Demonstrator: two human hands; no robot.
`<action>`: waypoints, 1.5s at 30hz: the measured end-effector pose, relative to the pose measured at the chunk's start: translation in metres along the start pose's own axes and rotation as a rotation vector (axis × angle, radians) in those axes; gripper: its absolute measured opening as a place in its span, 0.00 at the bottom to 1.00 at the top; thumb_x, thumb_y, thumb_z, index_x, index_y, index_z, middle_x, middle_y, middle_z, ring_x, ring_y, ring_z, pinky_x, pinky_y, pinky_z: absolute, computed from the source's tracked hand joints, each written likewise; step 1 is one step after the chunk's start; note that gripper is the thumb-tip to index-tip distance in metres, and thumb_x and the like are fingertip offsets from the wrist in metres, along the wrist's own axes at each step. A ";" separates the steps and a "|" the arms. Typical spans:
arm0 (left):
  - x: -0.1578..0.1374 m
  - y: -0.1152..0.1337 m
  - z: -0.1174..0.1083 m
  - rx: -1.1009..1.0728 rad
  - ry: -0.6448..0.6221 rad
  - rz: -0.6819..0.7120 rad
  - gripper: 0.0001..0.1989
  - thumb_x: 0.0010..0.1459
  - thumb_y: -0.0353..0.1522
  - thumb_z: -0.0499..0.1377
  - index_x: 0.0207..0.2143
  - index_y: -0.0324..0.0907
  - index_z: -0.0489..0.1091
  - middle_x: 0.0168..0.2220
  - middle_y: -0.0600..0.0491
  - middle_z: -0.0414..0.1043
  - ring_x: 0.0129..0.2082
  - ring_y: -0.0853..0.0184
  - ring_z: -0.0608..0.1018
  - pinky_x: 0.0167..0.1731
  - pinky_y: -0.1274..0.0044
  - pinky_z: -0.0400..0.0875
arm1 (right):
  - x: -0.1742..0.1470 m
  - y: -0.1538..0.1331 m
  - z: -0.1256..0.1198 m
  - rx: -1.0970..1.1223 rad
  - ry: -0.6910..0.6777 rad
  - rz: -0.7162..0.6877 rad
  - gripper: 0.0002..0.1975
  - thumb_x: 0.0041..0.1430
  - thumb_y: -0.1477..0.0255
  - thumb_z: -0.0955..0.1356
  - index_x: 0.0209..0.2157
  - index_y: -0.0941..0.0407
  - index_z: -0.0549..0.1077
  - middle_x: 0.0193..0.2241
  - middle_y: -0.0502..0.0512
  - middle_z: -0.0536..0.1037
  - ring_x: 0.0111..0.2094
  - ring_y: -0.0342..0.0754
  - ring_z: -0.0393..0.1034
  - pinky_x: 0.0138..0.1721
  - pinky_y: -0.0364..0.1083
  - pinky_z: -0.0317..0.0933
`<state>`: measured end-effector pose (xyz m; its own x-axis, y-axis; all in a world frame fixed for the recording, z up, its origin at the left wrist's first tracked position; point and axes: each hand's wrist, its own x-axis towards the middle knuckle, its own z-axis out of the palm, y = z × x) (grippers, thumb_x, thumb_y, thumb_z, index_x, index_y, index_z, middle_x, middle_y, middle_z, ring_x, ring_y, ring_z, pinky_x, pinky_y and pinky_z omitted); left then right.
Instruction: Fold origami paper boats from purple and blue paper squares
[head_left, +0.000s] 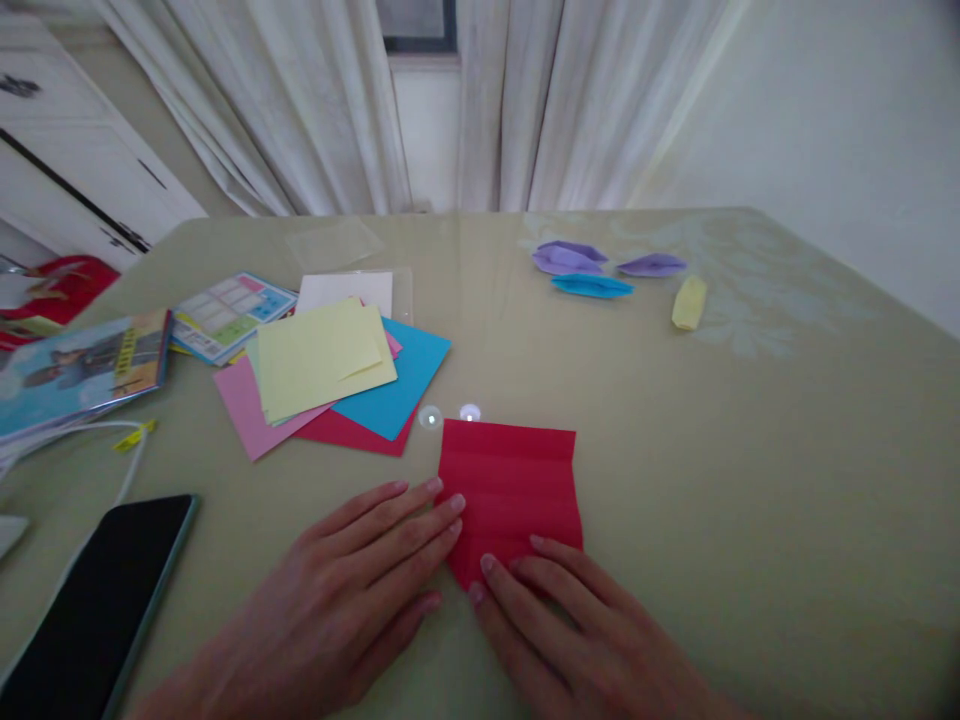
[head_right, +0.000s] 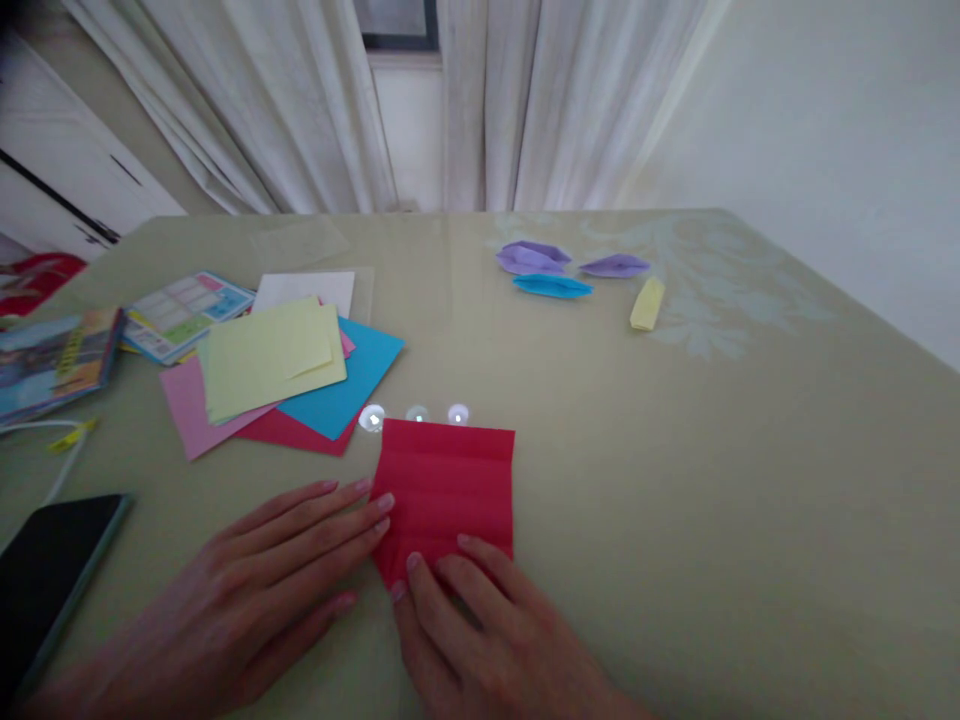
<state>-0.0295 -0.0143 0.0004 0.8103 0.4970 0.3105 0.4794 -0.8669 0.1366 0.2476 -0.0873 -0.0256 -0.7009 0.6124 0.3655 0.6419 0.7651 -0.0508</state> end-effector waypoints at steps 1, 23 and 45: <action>-0.004 0.000 0.001 0.018 -0.027 0.015 0.20 0.74 0.31 0.56 0.65 0.41 0.72 0.67 0.51 0.74 0.69 0.66 0.73 0.74 0.73 0.56 | 0.002 0.002 0.001 0.017 -0.002 -0.015 0.16 0.76 0.71 0.66 0.60 0.56 0.78 0.54 0.52 0.85 0.50 0.52 0.78 0.65 0.53 0.66; 0.025 0.057 0.037 0.029 0.250 -0.072 0.22 0.79 0.29 0.45 0.50 0.40 0.81 0.46 0.54 0.86 0.46 0.65 0.85 0.57 0.75 0.77 | 0.002 0.061 -0.041 0.333 -0.145 0.040 0.13 0.75 0.74 0.64 0.54 0.58 0.77 0.56 0.57 0.84 0.55 0.51 0.79 0.63 0.50 0.68; 0.030 0.059 0.026 -0.131 0.192 -0.099 0.20 0.78 0.28 0.46 0.44 0.42 0.78 0.34 0.55 0.80 0.32 0.66 0.77 0.41 0.75 0.72 | -0.011 0.049 -0.037 0.302 -0.033 0.012 0.11 0.74 0.69 0.68 0.48 0.58 0.82 0.48 0.55 0.88 0.52 0.51 0.80 0.62 0.47 0.68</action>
<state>0.0315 -0.0497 -0.0064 0.6767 0.5743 0.4607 0.4956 -0.8181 0.2918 0.2981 -0.0638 0.0019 -0.7067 0.6243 0.3329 0.5326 0.7791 -0.3306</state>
